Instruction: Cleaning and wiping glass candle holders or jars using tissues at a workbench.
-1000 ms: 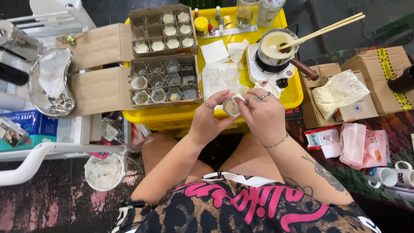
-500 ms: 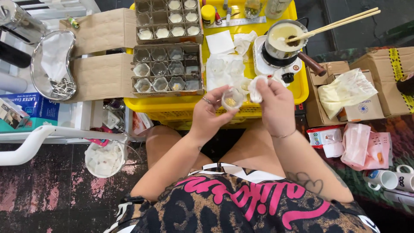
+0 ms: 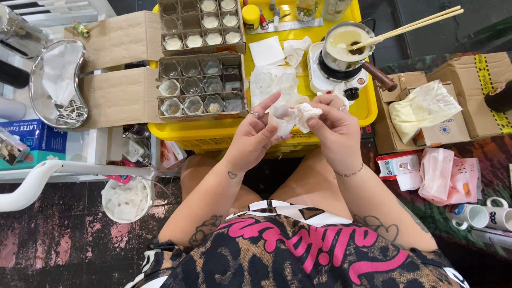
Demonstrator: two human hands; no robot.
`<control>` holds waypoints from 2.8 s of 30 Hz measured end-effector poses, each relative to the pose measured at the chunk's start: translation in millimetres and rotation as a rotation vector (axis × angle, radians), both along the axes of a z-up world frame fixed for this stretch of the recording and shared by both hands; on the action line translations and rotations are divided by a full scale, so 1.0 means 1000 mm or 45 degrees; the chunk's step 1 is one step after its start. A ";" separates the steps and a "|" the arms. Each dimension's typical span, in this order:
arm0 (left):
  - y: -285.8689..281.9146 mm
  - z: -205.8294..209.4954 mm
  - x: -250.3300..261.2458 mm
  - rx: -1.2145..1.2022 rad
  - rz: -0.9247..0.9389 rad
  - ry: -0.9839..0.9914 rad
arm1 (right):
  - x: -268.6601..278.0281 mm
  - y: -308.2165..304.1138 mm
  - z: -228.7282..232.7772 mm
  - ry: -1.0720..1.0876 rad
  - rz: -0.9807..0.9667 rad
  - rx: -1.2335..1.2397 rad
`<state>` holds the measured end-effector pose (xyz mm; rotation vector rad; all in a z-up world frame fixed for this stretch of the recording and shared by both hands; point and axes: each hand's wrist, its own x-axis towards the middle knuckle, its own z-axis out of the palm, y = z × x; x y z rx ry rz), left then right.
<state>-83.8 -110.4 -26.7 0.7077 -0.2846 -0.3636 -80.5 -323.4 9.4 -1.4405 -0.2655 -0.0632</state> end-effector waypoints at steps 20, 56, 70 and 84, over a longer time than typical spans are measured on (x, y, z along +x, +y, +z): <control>-0.036 0.002 0.029 1.068 0.796 -0.479 | 0.047 -0.002 -0.032 0.682 -0.098 0.604; 0.015 -0.033 0.057 1.227 0.646 -0.518 | 0.081 0.032 -0.068 -0.006 0.149 -0.713; 0.010 -0.033 0.053 1.528 0.868 -0.935 | 0.099 0.015 -0.084 0.962 0.392 0.147; 0.014 -0.037 0.057 1.668 0.996 -0.995 | 0.108 0.012 -0.091 1.370 0.357 0.908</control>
